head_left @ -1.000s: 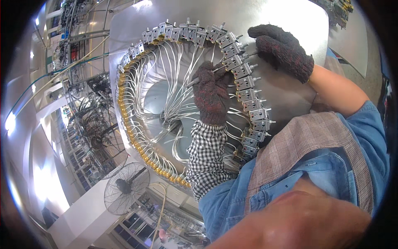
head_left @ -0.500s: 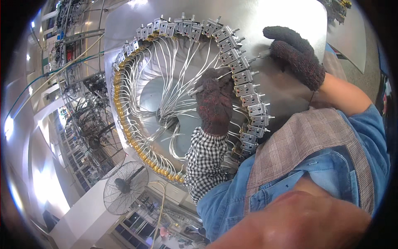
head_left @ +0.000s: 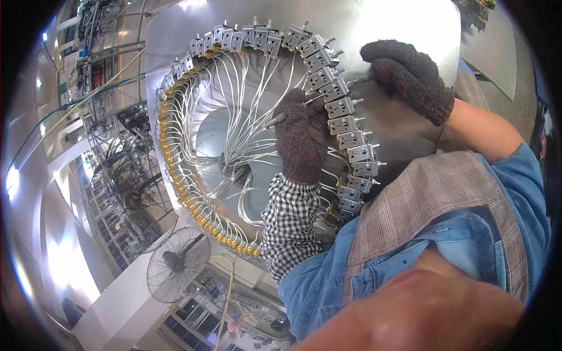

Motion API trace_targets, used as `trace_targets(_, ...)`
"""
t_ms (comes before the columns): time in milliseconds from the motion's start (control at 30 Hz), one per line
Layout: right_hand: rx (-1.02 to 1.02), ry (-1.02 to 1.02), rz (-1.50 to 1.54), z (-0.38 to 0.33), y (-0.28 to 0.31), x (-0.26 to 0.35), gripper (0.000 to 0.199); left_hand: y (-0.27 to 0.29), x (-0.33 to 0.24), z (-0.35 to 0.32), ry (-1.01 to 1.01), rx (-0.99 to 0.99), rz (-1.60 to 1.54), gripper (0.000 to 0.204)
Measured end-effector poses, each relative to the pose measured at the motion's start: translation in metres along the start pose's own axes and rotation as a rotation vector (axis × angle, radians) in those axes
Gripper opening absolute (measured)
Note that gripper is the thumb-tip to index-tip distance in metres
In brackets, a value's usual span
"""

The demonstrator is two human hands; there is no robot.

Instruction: Organizing and securing wires into a circular metal assembly on a production line.

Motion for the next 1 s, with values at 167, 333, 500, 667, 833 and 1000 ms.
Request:
trace_targets(167, -0.049, -0.231, 0.177, -0.008, -0.004, -0.020, 0.029, 0.006, 0.000, 0.000, -0.009, -0.066, 0.016, 0.024)
trace_targets(333, 0.054, 0.338, -0.349, 0.010, 0.004, 0.012, 0.029, 0.008, -0.001, 0.000, -0.007, -0.062, 0.047, 0.023)
trace_targets(500, -0.157, -0.091, 0.136, 0.004, 0.001, -0.005, 0.029, 0.013, 0.001, 0.001, -0.007, -0.026, 0.033, 0.026)
trace_targets(667, -0.048, -0.061, -0.006, 0.004, 0.001, -0.023, 0.029, 0.018, 0.001, 0.000, -0.030, -0.111, 0.104, 0.026)
trace_targets(833, -0.071, -0.126, 0.037, 0.005, -0.002, -0.017, 0.031, 0.024, -0.003, 0.001, -0.074, -0.165, 0.257, 0.024)
trace_targets(1000, -0.039, -0.300, 0.128, 0.002, -0.005, -0.032, 0.029, 0.019, -0.005, 0.000, -0.082, -0.117, 0.181, 0.027)
Point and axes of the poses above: each hand's wrist, its own z-axis towards the middle knuckle, its own y-axis out of the back of the hand, x = y × z, the point moved 10 cm from there along z, towards the middle knuckle, and after that the axes turned 13 degrees about y, right-handed, at the moved point
